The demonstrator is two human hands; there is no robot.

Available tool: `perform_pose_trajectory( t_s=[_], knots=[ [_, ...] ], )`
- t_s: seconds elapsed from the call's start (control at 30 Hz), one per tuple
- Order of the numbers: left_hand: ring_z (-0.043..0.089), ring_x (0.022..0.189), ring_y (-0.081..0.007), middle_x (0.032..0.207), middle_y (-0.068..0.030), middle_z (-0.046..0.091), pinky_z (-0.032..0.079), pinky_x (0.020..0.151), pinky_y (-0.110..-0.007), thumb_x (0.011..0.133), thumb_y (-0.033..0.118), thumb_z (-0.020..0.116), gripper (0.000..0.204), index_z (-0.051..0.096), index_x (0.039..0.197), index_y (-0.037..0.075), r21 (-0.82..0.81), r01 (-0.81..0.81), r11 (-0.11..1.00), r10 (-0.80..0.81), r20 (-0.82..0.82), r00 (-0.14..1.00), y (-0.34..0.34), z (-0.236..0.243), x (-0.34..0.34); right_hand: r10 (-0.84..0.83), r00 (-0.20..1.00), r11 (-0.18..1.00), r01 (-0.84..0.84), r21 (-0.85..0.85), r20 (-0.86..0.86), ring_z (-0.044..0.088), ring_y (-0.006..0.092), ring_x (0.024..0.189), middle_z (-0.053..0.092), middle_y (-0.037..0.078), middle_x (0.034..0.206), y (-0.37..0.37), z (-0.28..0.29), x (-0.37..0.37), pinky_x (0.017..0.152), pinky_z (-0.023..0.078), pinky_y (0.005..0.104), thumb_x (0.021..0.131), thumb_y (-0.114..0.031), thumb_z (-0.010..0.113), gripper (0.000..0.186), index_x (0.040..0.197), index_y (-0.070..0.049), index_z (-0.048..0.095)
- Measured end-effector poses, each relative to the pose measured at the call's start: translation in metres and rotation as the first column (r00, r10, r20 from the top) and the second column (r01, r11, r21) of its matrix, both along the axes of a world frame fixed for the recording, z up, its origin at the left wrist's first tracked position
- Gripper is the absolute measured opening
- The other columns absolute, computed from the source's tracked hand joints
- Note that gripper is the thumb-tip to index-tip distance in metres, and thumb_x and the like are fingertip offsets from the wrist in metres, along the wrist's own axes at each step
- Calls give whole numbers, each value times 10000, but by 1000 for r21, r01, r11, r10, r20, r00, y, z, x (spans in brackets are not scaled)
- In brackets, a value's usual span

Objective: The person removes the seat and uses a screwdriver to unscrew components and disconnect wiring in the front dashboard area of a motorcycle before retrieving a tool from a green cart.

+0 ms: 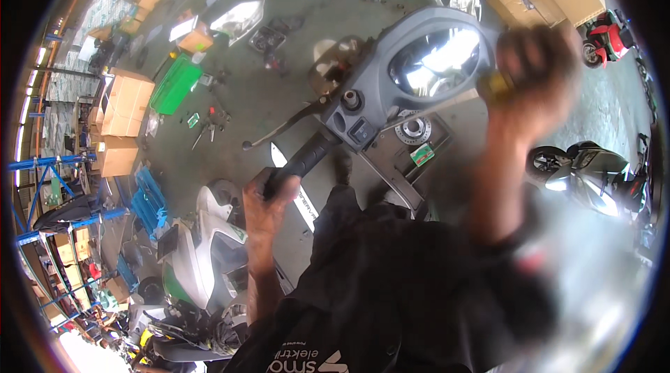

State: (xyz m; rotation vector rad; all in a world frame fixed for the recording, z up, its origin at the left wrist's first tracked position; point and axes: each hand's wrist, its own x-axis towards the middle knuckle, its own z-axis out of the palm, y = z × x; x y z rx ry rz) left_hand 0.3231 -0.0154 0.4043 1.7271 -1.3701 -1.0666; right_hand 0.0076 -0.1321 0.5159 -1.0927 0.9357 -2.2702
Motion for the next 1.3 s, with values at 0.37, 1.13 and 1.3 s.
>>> perform_pose_trajectory(
  t_s=[0.37, 1.13, 1.3],
  knots=[
    [567, 651, -105, 730, -26, 612, 492, 523, -257, 873, 443, 761, 456, 675, 918, -2, 202, 12, 979, -34, 106, 994, 2, 5, 5, 167, 982, 932, -129, 338, -86, 601, 154, 631, 610, 35, 784, 0, 13, 40, 537, 440, 291, 905, -253, 675, 208, 902, -55, 612],
    [621, 639, -135, 718, -65, 653, 521, 614, -320, 884, 363, 767, 414, 672, 959, -33, 19, 118, 993, -119, 225, 967, -5, 6, 3, 640, 765, 693, -535, 484, -71, 562, 106, 586, 600, 29, 742, -93, -19, 50, 496, 410, 257, 944, -291, 669, 312, 1049, 1, 645],
    [604, 659, -147, 724, -61, 646, 488, 630, -313, 870, 351, 782, 401, 679, 963, -25, 5, 96, 995, -96, 82, 992, 3, 0, 3, 600, 714, 763, -376, 525, -360, 598, 111, 619, 622, 35, 802, -38, 7, -22, 517, 458, 263, 958, -281, 614, 284, 1004, -3, 658]
  ],
)
